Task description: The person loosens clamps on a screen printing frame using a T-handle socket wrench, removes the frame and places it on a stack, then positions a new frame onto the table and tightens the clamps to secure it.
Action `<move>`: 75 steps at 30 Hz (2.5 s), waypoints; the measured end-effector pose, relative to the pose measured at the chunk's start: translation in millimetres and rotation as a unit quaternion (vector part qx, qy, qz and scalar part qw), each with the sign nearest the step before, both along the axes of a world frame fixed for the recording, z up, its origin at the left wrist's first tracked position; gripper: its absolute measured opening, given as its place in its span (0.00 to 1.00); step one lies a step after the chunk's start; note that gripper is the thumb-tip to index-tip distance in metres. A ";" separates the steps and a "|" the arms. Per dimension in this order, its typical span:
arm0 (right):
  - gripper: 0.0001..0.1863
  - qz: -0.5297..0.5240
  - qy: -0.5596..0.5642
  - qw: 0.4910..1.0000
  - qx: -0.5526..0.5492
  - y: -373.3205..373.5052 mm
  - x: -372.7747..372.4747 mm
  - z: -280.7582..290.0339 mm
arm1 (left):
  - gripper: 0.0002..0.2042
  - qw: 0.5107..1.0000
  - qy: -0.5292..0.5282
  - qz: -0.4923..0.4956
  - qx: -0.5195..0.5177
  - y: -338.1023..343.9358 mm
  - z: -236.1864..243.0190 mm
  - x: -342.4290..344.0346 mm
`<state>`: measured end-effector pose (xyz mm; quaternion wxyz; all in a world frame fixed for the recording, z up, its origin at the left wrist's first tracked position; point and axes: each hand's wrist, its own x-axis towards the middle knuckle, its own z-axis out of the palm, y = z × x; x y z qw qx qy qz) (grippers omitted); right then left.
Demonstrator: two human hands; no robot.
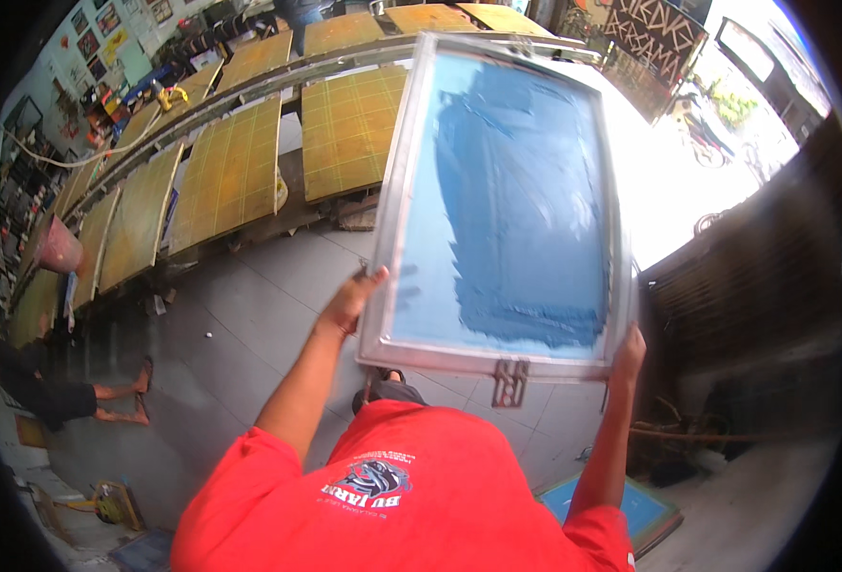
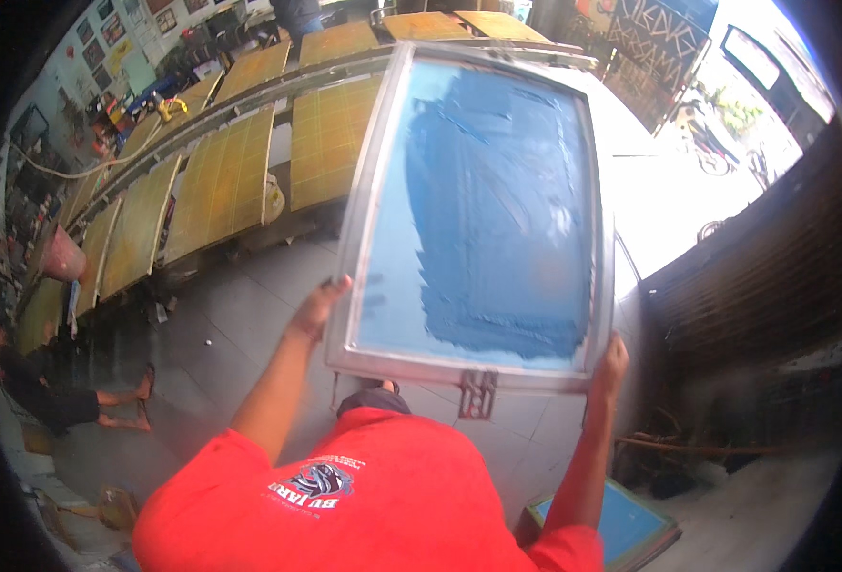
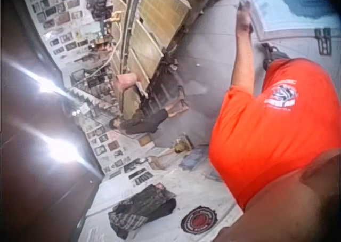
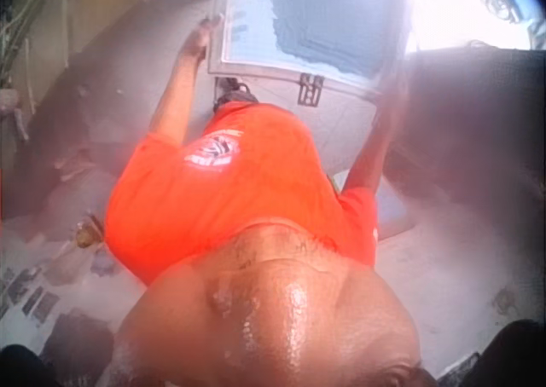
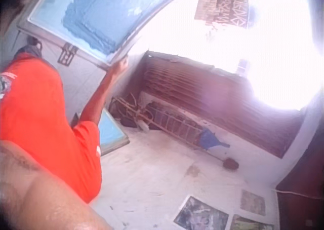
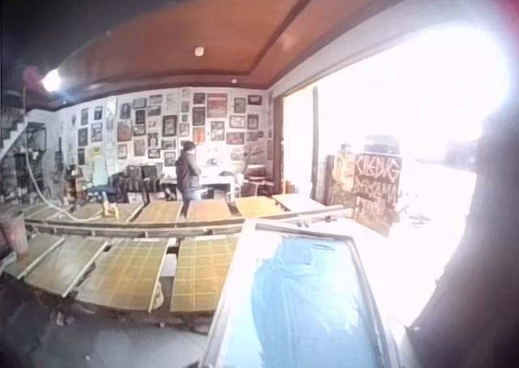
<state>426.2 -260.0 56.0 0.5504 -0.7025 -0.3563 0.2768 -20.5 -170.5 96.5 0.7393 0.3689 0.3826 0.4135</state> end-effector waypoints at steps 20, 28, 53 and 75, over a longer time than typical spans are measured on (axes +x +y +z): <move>0.27 0.121 -0.070 0.988 -0.061 400.0 -219.3 -75.7 | 0.35 0.825 0.431 0.363 -0.034 257.7 -117.3 -223.8; 0.28 0.132 -0.092 0.983 -0.093 450.5 -209.4 -93.1 | 0.38 0.824 0.445 0.339 -0.085 300.8 -126.0 -213.4; 0.22 0.132 0.064 0.988 -0.045 419.3 -109.2 -89.8 | 0.25 0.862 0.394 0.311 0.068 239.0 -131.8 -219.0; 0.17 0.399 -0.574 0.714 0.039 593.8 -30.6 -82.2 | 0.16 0.822 0.426 0.205 -0.318 -215.9 -278.6 -50.8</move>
